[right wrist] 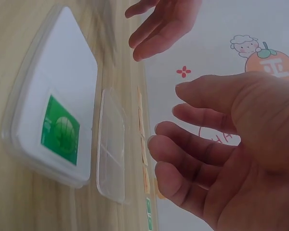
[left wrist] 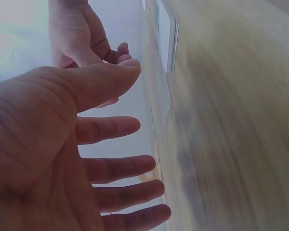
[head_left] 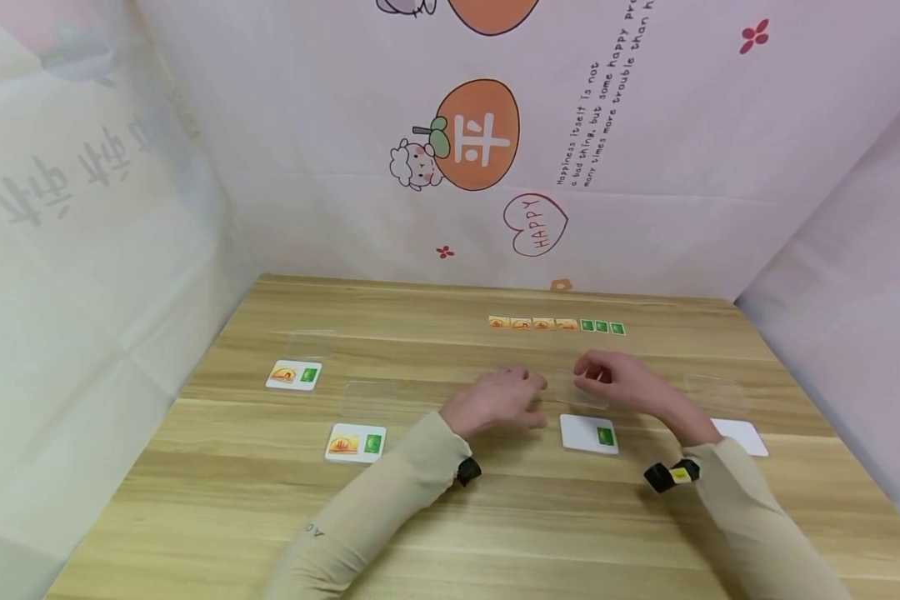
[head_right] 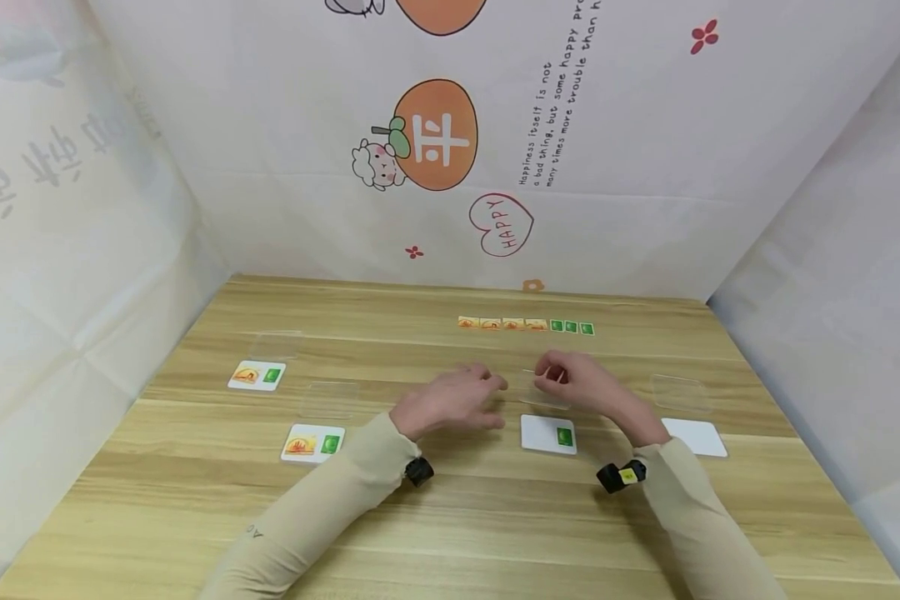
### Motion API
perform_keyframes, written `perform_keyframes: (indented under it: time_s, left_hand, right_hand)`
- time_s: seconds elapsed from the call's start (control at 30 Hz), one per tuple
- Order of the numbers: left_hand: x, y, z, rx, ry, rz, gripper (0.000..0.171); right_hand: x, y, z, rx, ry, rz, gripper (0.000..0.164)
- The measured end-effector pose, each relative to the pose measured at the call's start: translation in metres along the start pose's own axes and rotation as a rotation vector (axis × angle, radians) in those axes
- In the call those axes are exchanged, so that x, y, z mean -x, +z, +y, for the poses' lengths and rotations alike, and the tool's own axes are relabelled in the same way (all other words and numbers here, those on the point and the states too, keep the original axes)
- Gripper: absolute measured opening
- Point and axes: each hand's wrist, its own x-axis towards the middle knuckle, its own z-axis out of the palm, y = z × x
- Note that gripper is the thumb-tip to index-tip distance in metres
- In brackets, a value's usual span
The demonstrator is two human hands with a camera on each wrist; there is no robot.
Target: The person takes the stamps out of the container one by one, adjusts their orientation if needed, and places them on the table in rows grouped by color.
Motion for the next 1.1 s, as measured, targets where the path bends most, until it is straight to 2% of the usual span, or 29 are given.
perform_keyframes:
  time_s: [0.37,0.67,0.83,1.1]
  left_hand:
    - [-0.004,0.004,0.010,0.001,0.022,0.005,0.055]
    - [-0.006,0.011,0.017,-0.009,-0.001,0.003,0.054]
    - [-0.007,0.013,0.022,-0.021,0.009,-0.003,0.056]
    - [-0.004,0.016,0.023,-0.062,0.062,0.016,0.034]
  right_hand:
    - [0.017,-0.002,0.007,0.011,-0.043,-0.048,0.016]
    - [0.024,0.000,0.012,0.004,-0.046,-0.142,0.018]
    - [0.028,0.001,0.013,0.033,-0.047,-0.184,0.021]
    - [0.029,-0.001,0.010,0.055,-0.048,-0.243,0.019]
